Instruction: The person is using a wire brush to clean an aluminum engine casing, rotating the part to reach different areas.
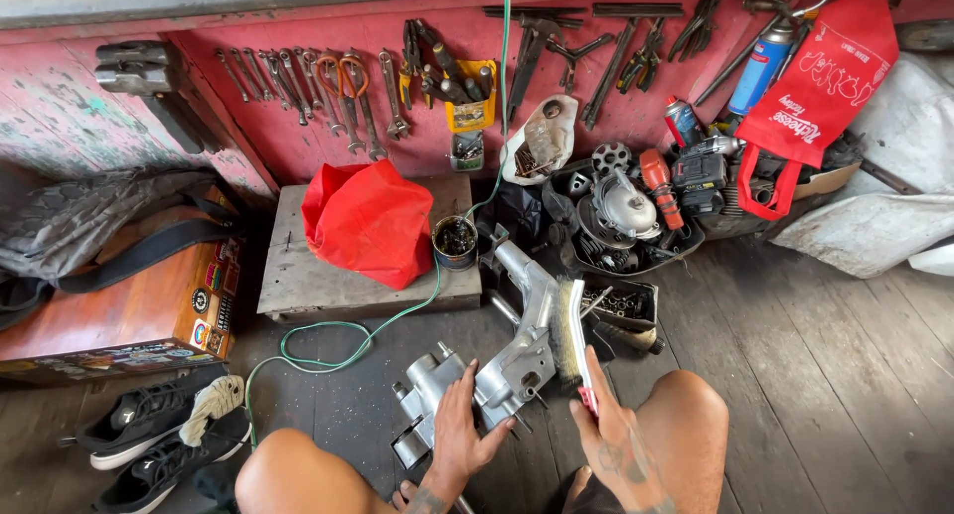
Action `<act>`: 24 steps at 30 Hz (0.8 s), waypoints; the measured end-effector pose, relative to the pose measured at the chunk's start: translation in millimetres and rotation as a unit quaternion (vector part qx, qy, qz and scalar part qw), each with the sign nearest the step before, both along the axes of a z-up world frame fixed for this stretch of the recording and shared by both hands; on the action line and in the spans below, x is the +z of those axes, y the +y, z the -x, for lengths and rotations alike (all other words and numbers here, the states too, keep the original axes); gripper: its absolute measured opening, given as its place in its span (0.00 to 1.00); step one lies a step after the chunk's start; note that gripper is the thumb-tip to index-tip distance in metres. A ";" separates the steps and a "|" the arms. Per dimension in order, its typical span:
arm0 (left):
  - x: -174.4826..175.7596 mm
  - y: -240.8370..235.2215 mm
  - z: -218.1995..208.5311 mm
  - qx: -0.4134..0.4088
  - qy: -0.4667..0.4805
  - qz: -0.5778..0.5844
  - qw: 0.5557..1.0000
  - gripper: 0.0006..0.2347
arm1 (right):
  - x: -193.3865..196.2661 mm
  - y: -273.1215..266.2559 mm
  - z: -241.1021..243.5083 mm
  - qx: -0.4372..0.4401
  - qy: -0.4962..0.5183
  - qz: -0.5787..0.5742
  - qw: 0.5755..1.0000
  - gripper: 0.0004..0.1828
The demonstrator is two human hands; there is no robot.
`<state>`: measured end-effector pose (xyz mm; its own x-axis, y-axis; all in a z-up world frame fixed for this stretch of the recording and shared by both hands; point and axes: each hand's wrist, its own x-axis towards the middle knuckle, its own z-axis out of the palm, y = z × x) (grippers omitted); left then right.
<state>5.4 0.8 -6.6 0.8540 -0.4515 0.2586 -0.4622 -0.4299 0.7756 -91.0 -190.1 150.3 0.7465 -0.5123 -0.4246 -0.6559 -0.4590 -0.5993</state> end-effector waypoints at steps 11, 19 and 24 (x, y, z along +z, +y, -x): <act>5.4 2.3 2.7 -0.001 0.020 0.000 1.000 0.43 | -8.0 5.3 18.4 0.032 0.091 0.069 0.993 0.45; 3.3 0.5 2.9 -0.001 0.022 -0.004 1.000 0.44 | -15.4 -2.3 35.5 0.045 0.056 0.045 0.996 0.44; 6.8 1.3 2.3 -0.004 0.022 0.002 1.000 0.44 | -26.0 -2.4 54.0 0.058 0.094 0.090 0.990 0.46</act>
<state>3.1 2.0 0.2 0.8607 -0.4580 0.2223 -0.4312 -0.4238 0.7965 -144.9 -192.5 124.3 0.7211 -0.5071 -0.4721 -0.6847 -0.6259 -0.3735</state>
